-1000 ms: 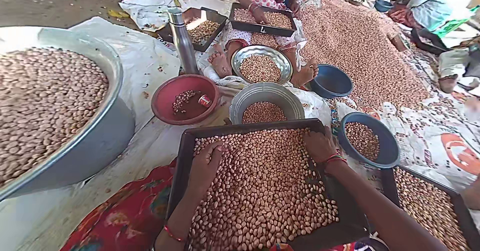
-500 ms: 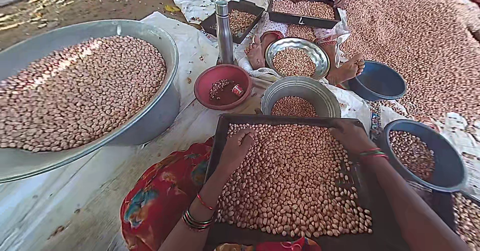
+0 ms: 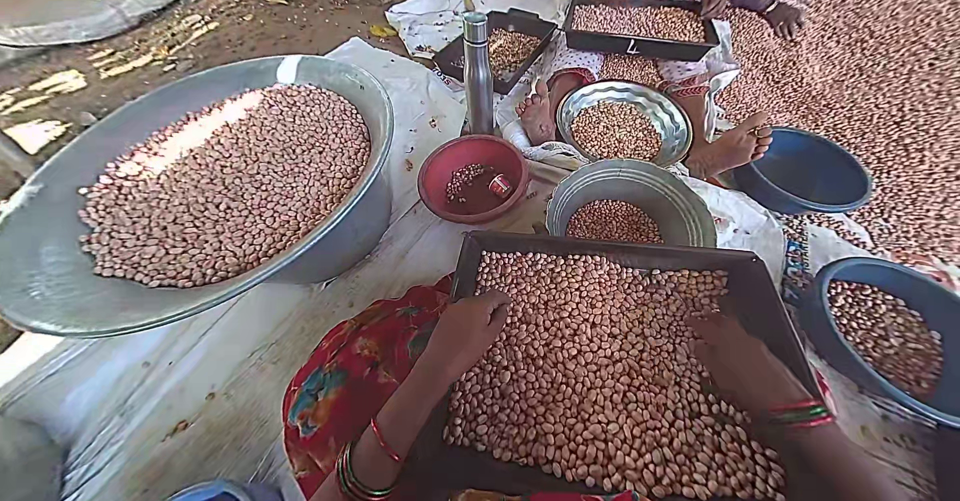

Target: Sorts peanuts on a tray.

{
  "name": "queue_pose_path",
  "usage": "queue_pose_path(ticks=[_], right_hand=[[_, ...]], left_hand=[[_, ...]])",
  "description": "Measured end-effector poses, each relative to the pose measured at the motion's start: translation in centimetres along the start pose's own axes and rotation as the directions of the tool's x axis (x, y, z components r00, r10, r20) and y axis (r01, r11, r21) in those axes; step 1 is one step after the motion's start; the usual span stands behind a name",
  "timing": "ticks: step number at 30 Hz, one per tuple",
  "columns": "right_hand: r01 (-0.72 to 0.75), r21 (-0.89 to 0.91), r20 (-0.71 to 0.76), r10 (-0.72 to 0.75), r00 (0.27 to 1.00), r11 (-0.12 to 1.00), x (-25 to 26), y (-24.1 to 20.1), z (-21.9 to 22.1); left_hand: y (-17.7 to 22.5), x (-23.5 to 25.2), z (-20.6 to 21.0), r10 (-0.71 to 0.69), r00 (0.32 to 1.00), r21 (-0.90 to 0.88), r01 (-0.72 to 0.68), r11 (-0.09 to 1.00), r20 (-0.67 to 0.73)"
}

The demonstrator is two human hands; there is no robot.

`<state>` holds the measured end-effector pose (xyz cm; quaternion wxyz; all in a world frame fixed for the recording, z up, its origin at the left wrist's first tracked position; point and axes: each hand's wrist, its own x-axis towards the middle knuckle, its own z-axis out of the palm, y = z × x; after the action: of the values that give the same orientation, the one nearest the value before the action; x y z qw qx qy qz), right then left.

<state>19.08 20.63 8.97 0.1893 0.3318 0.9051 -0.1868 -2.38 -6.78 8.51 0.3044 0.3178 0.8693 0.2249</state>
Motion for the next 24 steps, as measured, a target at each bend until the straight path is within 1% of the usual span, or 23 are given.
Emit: queue_pose_path(ticks=[1, 2, 4, 5, 6, 7, 8, 9, 11, 13, 15, 16, 17, 18, 19, 20, 21, 22, 23, 24], right_hand=[[0.024, -0.002, 0.009, -0.024, 1.000, 1.000, -1.2, -0.1, 1.3], [0.089, 0.003, 0.020, -0.089, 0.996, 0.996, -2.6, -0.6, 2.5], [0.294, 0.075, 0.024, -0.296, 0.955, 0.953, -5.0, -1.8, 3.9], [0.379, 0.119, -0.011, -0.381, 0.925, 0.918, -5.9, -2.4, 3.9], [0.450, 0.139, -0.108, -0.438, 0.893, 0.882, -6.3, -2.8, 3.7], [0.505, 0.123, -0.249, -0.466, 0.849, 0.854, -6.1, -2.8, 3.7], [0.532, 0.101, -0.370, -0.465, 0.805, 0.841, -5.6, -2.8, 3.4], [0.544, 0.078, -0.459, -0.454, 0.763, 0.835, -5.0, -2.7, 2.8], [0.541, 0.061, -0.564, -0.418, 0.712, 0.839, -4.1, -2.1, 1.2], [0.524, 0.070, -0.609, -0.380, 0.696, 0.849, -3.9, -1.6, -0.2], [0.514, 0.099, -0.598, -0.362, 0.715, 0.852, -3.9, -1.3, -0.6], [0.517, 0.114, -0.579, -0.366, 0.729, 0.848, -4.0, -1.3, -0.4], [0.525, 0.126, -0.554, -0.379, 0.741, 0.842, -4.0, -1.5, 0.0], [0.539, 0.133, -0.529, -0.400, 0.748, 0.832, -3.9, -1.9, 0.5], [0.560, 0.131, -0.503, -0.432, 0.749, 0.818, -3.8, -2.4, 1.1], [0.586, 0.122, -0.475, -0.471, 0.743, 0.801, -3.7, -3.2, 1.7], [0.614, 0.100, -0.450, -0.515, 0.730, 0.783, -3.4, -4.0, 2.3], [0.650, 0.056, -0.444, -0.564, 0.696, 0.758, -2.9, -4.8, 3.2], [0.677, 0.002, -0.436, -0.609, 0.663, 0.736, -2.3, -5.5, 4.0], [0.687, -0.064, -0.416, -0.645, 0.641, 0.724, -1.6, -6.2, 4.7]], left_hand=[[0.5, 0.5, 0.0, -0.036, 0.998, 0.088, 0.031, 0.996, 0.057], [0.9, 0.9, 0.0, -0.083, 0.991, 0.176, 0.064, 0.982, 0.104], [1.5, 1.6, 0.1, -0.168, 0.971, 0.311, 0.110, 0.944, 0.168], [1.5, 2.0, 0.2, -0.197, 0.962, 0.356, 0.120, 0.927, 0.188], [1.5, 2.3, 0.5, -0.215, 0.956, 0.390, 0.123, 0.912, 0.199], [1.4, 2.5, 0.8, -0.224, 0.954, 0.414, 0.126, 0.902, 0.199], [1.4, 2.6, 1.1, -0.226, 0.956, 0.430, 0.127, 0.894, 0.187], [1.3, 2.7, 1.3, -0.223, 0.959, 0.435, 0.129, 0.891, 0.172], [1.3, 2.7, 1.5, -0.226, 0.963, 0.444, 0.139, 0.885, 0.149], [1.5, 2.8, 1.7, -0.246, 0.960, 0.472, 0.155, 0.868, 0.137], [1.7, 2.9, 1.9, -0.255, 0.960, 0.473, 0.172, 0.864, 0.118], [1.7, 2.9, 1.9, -0.250, 0.962, 0.437, 0.180, 0.881, 0.108], [1.5, 2.9, 1.8, -0.230, 0.969, 0.354, 0.184, 0.917, 0.092], [1.3, 2.8, 1.7, -0.194, 0.979, 0.205, 0.177, 0.963, 0.064], [0.9, 2.6, 1.8, -0.138, 0.990, 0.002, 0.138, 0.990, 0.015], [0.4, 2.3, 2.1, -0.069, 0.997, -0.239, 0.058, 0.969, -0.039], [0.0, 2.0, 2.6, 0.005, 0.996, -0.502, -0.048, 0.864, -0.086], [-0.3, 1.6, 3.2, 0.092, 0.991, -0.737, -0.136, 0.662, -0.100], [-0.5, 1.3, 3.8, 0.192, 0.978, -0.876, -0.165, 0.454, -0.084], [-0.5, 0.9, 4.2, 0.282, 0.958, -0.919, -0.154, 0.362, -0.050]])
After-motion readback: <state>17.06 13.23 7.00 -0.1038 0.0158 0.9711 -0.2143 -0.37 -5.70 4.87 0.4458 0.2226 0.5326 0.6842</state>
